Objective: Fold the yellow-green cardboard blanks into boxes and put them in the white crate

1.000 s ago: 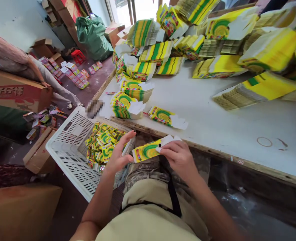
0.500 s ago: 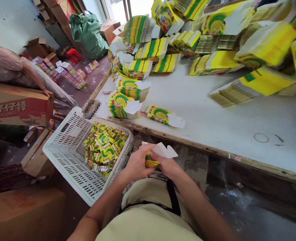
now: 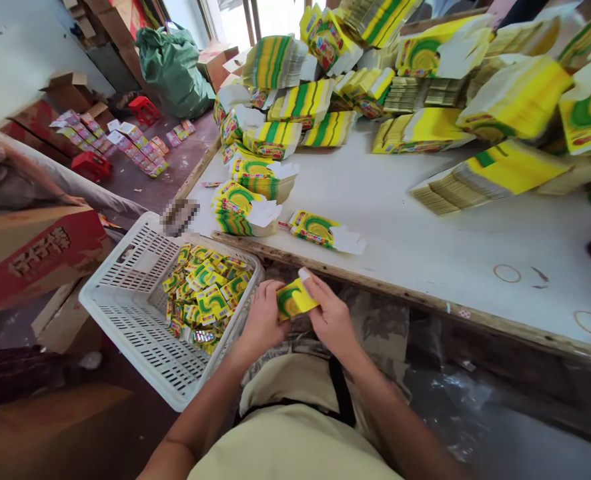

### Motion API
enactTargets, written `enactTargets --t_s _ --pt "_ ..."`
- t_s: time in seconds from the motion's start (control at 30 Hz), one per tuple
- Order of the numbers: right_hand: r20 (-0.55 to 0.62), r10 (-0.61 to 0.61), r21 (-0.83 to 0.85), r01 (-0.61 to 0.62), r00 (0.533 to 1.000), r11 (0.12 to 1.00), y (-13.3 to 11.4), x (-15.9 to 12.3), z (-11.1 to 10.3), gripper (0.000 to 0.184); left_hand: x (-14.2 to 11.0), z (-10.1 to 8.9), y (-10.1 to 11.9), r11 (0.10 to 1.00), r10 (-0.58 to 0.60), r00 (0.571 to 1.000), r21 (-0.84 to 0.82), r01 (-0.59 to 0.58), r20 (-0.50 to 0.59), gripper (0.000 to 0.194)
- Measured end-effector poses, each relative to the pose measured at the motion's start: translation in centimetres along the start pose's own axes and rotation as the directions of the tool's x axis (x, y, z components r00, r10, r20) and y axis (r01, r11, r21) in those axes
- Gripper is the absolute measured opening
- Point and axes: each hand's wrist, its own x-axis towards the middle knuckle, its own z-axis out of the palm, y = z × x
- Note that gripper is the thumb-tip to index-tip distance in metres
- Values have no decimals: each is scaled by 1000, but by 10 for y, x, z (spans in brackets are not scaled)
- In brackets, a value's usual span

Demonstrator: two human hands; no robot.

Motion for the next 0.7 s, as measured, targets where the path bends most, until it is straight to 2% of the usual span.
enactTargets --t_s 0.07,0.13,0.27,0.33,0.4,0.5,0.57,0.63,0.7 --pt "38 0 -25 1 999 1000 4 3 -7 54 -2 -7 -1 999 -34 999 -7 34 15 57" --pt "141 9 -54 -2 990 999 7 4 -14 51 -1 -14 -1 998 -43 999 -43 43 18 51" --pt "252 4 -73 15 968 997 4 9 -33 28 6 -25 -4 994 -8 999 -105 12 41 54" --pt "300 -6 -56 24 954 998 1 15 -43 23 11 -28 -4 992 29 998 -123 -22 53 56" --pt "305 20 -44 -6 952 999 -1 21 -47 21 17 -29 -1 992 60 997 -114 -55 45 56" --pt "198 79 -16 -78 977 997 -3 26 -40 17 22 -27 7 995 70 998 -69 -69 3 52" --pt "132 124 31 -129 984 991 -4 25 -29 24 22 -26 9 997 62 998 -43 -63 -23 51" --pt "133 159 99 -172 978 980 -4 23 -21 45 18 -30 4 998 52 999 -20 -52 -17 51" --pt "124 161 129 -177 979 976 0 25 -20 68 8 -41 -11 998 5 999 55 -3 -48 51"
